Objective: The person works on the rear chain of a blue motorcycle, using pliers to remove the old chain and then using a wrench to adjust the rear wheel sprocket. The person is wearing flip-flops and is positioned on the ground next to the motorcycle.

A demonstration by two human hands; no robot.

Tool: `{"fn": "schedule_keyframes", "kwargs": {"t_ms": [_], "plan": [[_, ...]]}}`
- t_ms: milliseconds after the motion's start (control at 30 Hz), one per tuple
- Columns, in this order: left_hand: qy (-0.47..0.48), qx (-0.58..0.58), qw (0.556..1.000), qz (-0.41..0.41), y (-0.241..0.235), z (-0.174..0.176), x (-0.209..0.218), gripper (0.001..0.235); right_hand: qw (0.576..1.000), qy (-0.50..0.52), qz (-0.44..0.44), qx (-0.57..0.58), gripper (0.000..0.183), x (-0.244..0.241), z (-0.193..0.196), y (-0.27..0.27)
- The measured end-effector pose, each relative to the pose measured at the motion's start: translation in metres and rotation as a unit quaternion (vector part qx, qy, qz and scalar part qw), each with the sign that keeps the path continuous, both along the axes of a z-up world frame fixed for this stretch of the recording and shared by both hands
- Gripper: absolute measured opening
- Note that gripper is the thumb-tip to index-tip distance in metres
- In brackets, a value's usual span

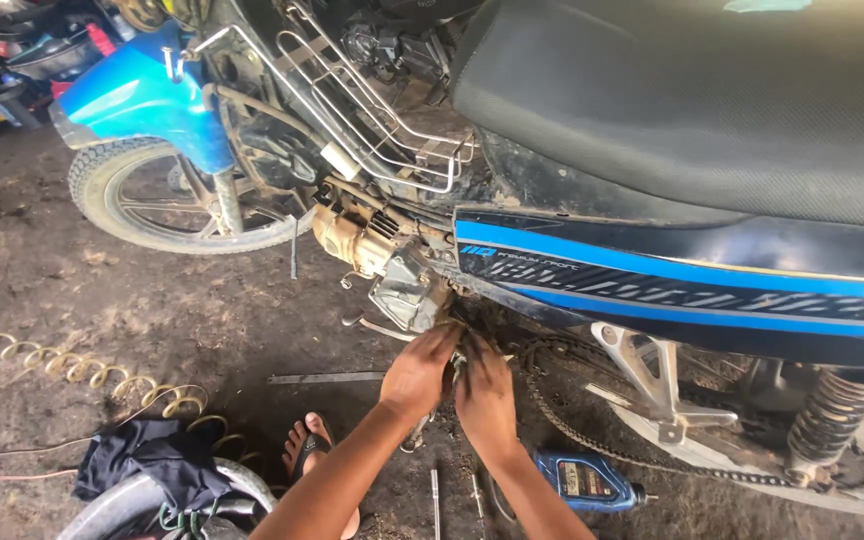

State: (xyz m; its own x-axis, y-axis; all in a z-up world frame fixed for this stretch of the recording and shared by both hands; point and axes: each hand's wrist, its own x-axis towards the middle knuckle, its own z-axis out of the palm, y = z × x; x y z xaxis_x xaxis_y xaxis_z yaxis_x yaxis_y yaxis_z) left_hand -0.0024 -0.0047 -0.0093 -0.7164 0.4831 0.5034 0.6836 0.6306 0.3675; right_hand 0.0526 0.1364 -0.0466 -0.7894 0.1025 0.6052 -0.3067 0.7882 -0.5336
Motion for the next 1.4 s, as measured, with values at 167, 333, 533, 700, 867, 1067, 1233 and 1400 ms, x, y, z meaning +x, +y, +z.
{"fn": "schedule_keyframes", "kwargs": {"t_ms": [167,333,533,700,867,1067,1233,1400], "plan": [[-0.027,-0.143,0.987,-0.064,-0.003,-0.001,-0.003,0.074,0.998,0.014,-0.004,0.058,0.051,0.005,-0.005,0.003],[0.009,-0.242,0.965,-0.099,0.001,-0.007,-0.011,0.056,0.996,-0.03,-0.009,0.087,0.052,0.014,-0.03,0.01],[0.025,-0.254,0.961,-0.104,0.005,0.004,-0.011,0.059,0.999,-0.039,0.01,0.032,0.057,0.018,-0.015,0.013],[-0.112,-0.151,0.982,-0.036,-0.008,0.015,-0.002,0.07,1.0,-0.003,0.013,0.0,0.052,0.023,-0.001,0.004],[-0.114,-0.118,0.986,-0.017,0.003,0.026,0.003,0.075,0.984,-0.071,-0.042,-0.158,0.047,0.069,-0.032,-0.015],[-0.112,-0.045,0.988,-0.098,-0.014,0.031,0.003,0.071,0.915,-0.289,-0.153,-0.235,0.023,0.143,-0.173,0.004],[-0.024,-0.083,0.996,-0.008,-0.093,0.073,0.025,0.039,0.933,-0.327,-0.119,-0.094,0.023,0.157,-0.226,0.042],[-0.044,-0.072,0.985,0.151,-0.212,0.104,0.087,0.036,0.926,-0.351,-0.133,-0.046,0.025,0.162,-0.22,0.051]]}}
